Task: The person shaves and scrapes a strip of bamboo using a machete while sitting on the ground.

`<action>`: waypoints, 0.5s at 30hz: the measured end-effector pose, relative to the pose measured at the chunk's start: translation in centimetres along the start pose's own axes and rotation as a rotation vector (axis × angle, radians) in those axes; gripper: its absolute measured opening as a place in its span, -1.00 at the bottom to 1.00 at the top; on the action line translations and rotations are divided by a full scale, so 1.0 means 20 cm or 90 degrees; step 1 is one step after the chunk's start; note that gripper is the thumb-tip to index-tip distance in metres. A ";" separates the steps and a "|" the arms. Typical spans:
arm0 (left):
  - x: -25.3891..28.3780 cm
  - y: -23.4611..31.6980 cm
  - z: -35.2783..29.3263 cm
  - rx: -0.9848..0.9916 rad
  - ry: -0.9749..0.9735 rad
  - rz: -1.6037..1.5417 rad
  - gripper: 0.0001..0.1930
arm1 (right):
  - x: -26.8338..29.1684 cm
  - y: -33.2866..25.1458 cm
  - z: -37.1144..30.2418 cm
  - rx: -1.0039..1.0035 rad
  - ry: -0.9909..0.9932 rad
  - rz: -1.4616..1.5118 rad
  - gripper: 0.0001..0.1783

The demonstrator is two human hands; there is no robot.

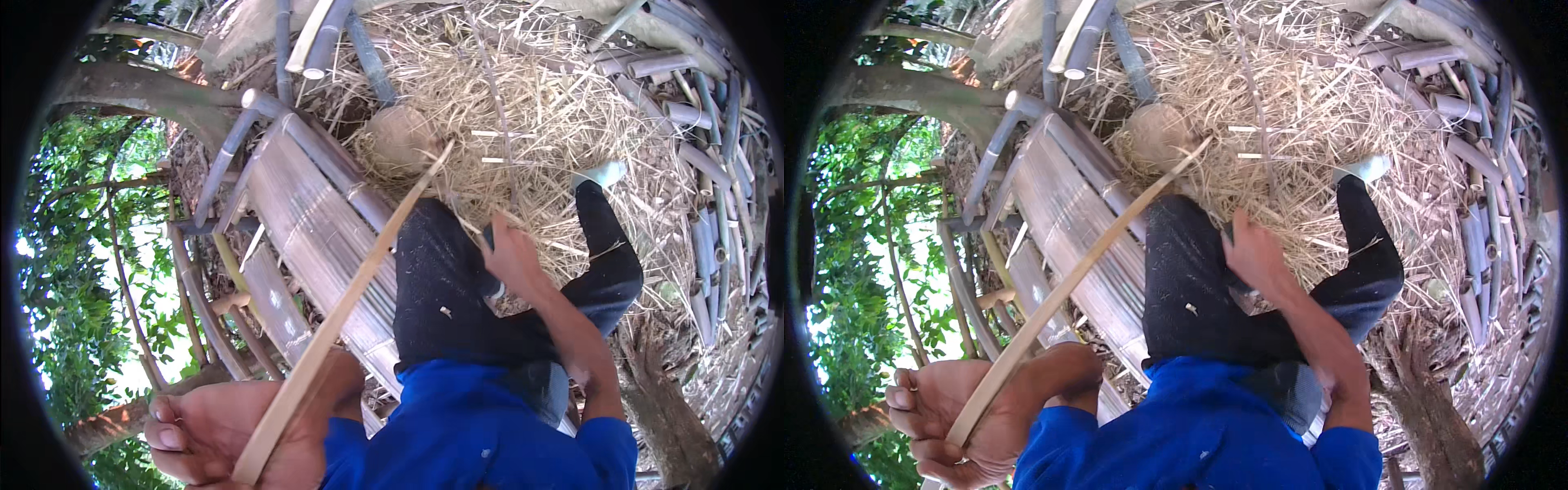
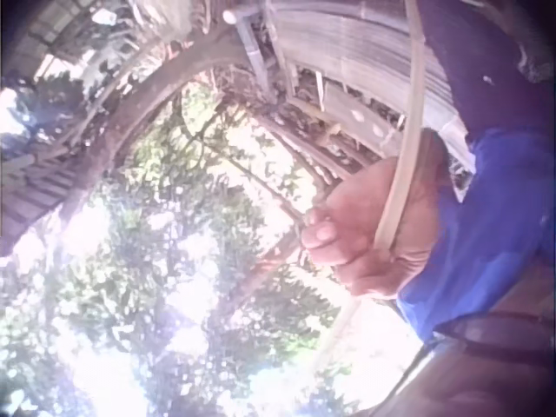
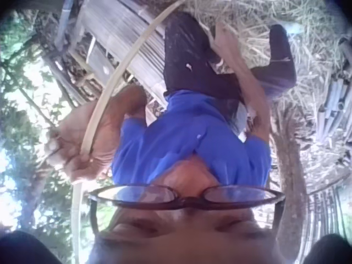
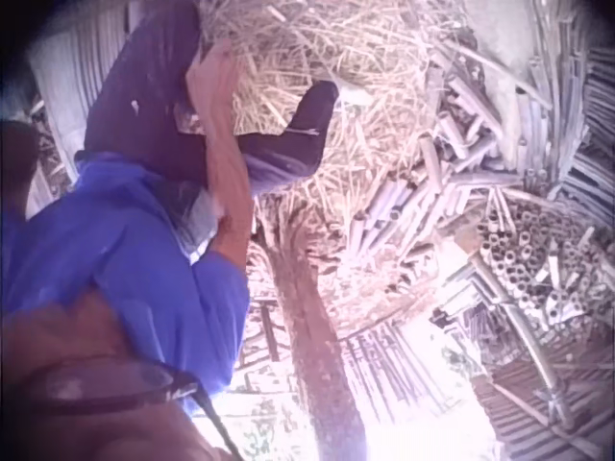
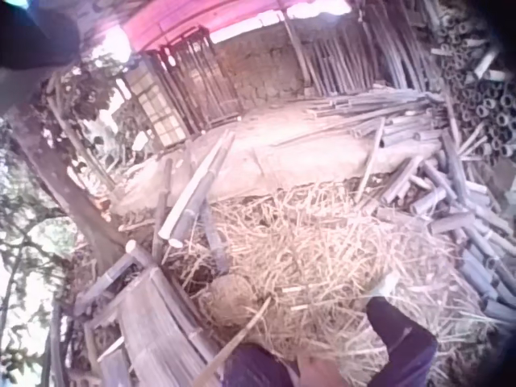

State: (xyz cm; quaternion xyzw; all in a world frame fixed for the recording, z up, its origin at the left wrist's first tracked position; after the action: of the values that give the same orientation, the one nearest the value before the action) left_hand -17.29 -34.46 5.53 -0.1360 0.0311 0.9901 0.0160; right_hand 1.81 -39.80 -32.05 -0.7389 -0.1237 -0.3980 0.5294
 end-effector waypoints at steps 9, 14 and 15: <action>-0.05 -0.43 -0.58 0.360 -0.133 -0.127 -0.45 | -0.19 0.23 0.28 -0.086 0.001 0.009 -0.56; 0.35 -0.46 0.19 0.199 -0.036 -0.258 -0.55 | -0.17 0.10 0.31 -0.060 -0.085 -0.005 -0.55; 0.38 -0.47 0.36 0.180 0.004 -0.299 -0.59 | -0.14 0.05 0.31 -0.020 -0.068 0.008 -0.55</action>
State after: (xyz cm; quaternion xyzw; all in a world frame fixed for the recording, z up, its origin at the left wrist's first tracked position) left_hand -26.12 -24.52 9.84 -0.1388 0.1367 0.9446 0.2642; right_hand 3.35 -34.14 -35.44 -0.7680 -0.1408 -0.3562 0.5132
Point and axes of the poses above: each hand's wrist, its own z-axis towards the middle knuckle, its own x-axis out of the back of the hand, y = z × x, the point moved 5 cm from there along z, towards the middle knuckle
